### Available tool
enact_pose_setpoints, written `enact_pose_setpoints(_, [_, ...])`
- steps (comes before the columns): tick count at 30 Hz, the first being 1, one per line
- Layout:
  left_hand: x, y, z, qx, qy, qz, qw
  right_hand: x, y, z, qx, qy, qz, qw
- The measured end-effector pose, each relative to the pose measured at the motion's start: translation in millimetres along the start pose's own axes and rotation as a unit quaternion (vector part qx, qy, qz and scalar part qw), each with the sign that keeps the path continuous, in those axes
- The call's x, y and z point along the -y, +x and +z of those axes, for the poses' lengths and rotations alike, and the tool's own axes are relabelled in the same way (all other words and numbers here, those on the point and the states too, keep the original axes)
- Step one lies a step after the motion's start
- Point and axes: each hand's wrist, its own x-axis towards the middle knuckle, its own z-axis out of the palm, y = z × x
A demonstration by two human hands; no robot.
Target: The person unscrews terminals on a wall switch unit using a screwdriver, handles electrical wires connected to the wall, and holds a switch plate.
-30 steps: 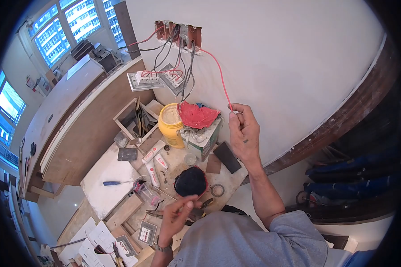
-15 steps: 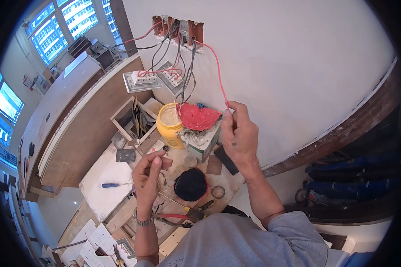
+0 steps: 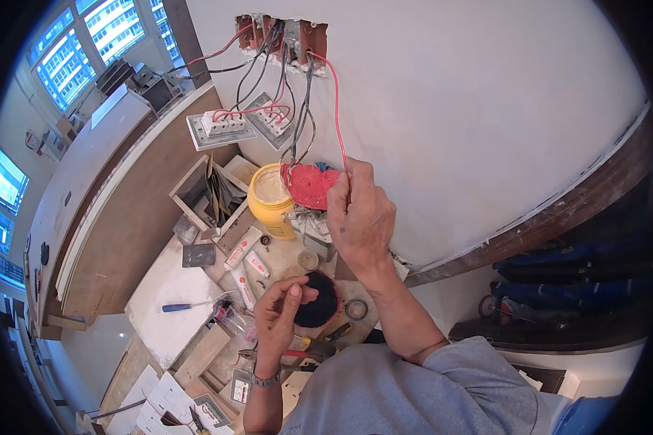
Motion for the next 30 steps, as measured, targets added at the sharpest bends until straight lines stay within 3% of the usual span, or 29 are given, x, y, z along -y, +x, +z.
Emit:
enact_pose_setpoints(11, [8.1, -27.5, -8.4, -0.005, -0.030, -0.022, 0.999, 8.0, 9.7, 11.5, 0.022, -0.044, -0.023, 0.999])
enact_pose_setpoints(20, [-44.7, 9.2, -65.6, -0.059, 0.069, 0.063, 0.994, 10.2, 25.4, -2.5, 0.114, 0.175, 0.104, 0.972])
enact_pose_setpoints(22, [-64.9, 26.0, -76.1, -0.075, 0.085, 0.088, 0.990, 0.1, 26.9, -0.2, 0.201, 0.320, 0.150, 0.914])
enact_pose_setpoints(25, [-89.4, 51.7, -86.5, -0.113, 0.098, 0.139, 0.979, -1.6, 36.5, -4.3, 0.190, 0.349, 0.177, 0.900])
enact_pose_setpoints(30, [-121.9, 96.3, -102.8, -0.087, 0.147, 0.218, 0.961, -8.8, 47.0, -2.1, 0.206, 0.386, 0.207, 0.875])
